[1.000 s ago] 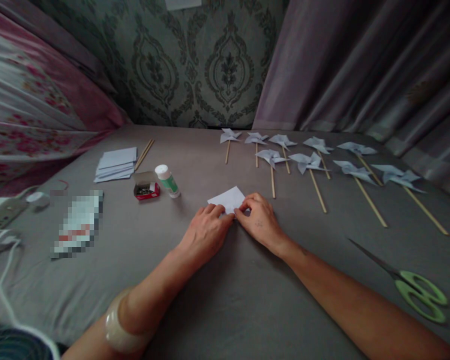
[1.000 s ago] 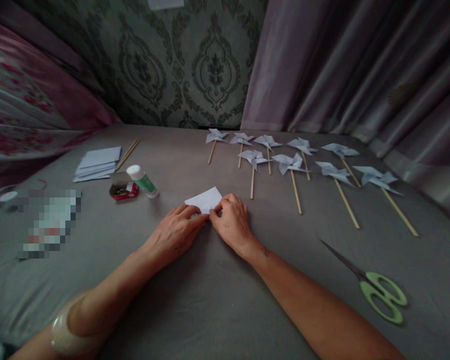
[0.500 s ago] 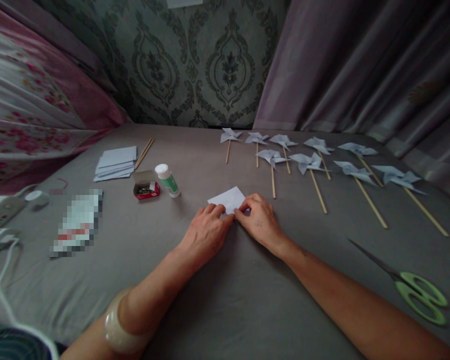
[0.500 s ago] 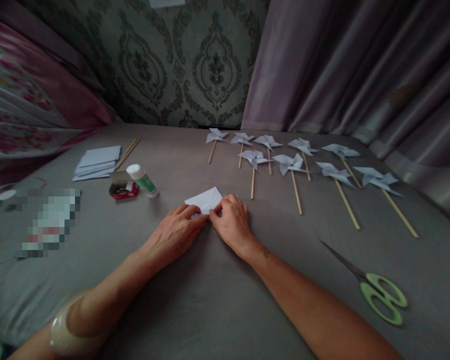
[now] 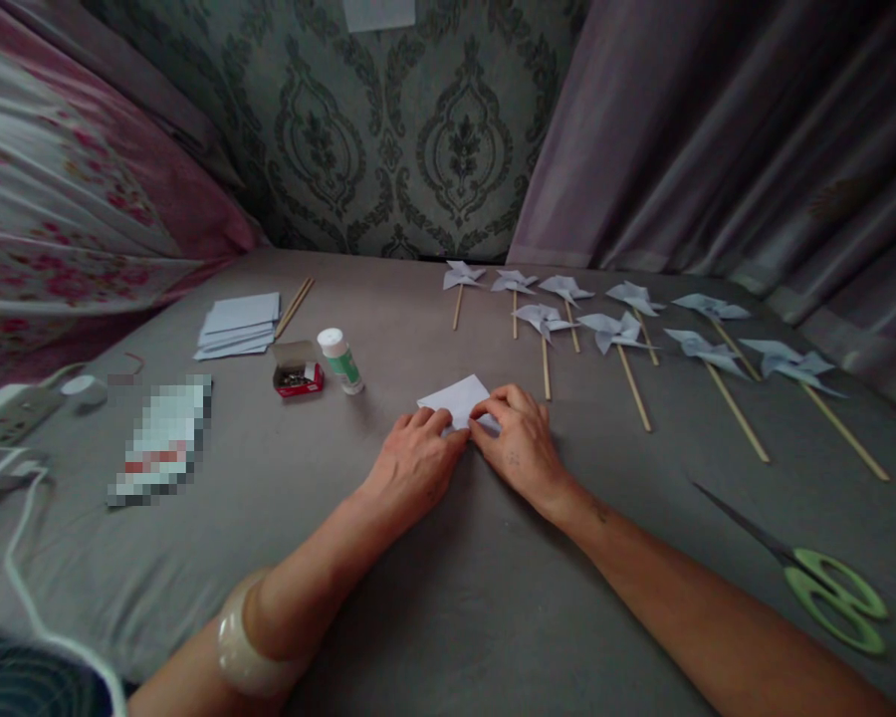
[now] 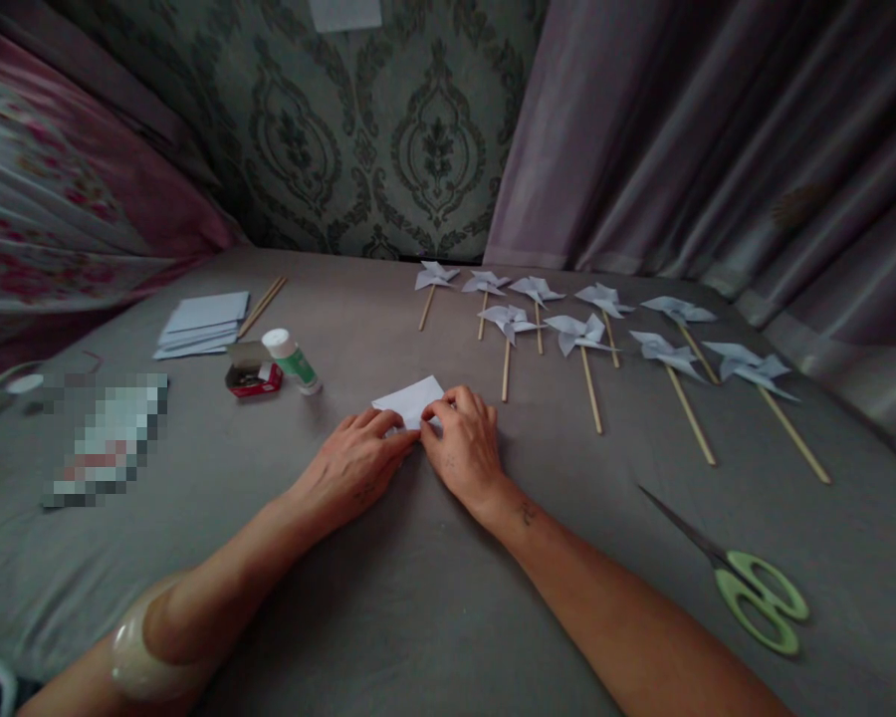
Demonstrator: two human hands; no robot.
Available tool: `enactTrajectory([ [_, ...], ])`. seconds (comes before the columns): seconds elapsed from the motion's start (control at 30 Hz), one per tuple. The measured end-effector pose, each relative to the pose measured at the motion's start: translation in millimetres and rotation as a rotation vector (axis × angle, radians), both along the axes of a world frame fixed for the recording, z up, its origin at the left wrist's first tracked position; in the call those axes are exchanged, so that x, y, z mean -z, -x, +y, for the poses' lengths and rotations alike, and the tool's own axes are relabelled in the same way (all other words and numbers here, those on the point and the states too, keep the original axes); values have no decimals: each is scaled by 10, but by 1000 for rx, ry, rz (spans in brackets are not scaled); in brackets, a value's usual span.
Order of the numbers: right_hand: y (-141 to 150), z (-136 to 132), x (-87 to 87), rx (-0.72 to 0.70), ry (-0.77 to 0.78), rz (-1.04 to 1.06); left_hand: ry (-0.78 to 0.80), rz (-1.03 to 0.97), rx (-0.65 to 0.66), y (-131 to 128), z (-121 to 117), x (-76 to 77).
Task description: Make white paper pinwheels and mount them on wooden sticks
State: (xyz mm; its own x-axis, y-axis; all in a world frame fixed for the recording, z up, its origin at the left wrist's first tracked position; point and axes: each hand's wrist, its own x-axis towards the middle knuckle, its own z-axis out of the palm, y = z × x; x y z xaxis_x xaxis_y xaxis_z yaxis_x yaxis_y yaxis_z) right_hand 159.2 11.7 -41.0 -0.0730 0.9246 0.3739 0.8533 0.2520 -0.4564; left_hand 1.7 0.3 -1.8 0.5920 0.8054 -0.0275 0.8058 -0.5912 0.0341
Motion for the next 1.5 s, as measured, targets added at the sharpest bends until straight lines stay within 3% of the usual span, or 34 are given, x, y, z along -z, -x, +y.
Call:
enactTrajectory([
  [0.47, 0, -74, -63, -142, -25, -211, -42, -18, 6, -10, -20, 75],
  [0.73, 6, -77, -180, -238, 6, -354, -6, -48, -8, 2, -67, 10],
  [1.03, -32, 12, -154, -247, 24, -348, 70, -67, -63, -40, -124, -139],
  [1.17, -20, 20, -157, -255, 7, -365, 62, -62, -70, -49, -119, -126],
  [1.33, -19, 41, -126, -250, 11, -286, 3, -70, -81, -32, -101, -39],
  [1.5, -83, 113, -44, -128, 5, 18, -39, -62, -76, -27, -104, -2],
])
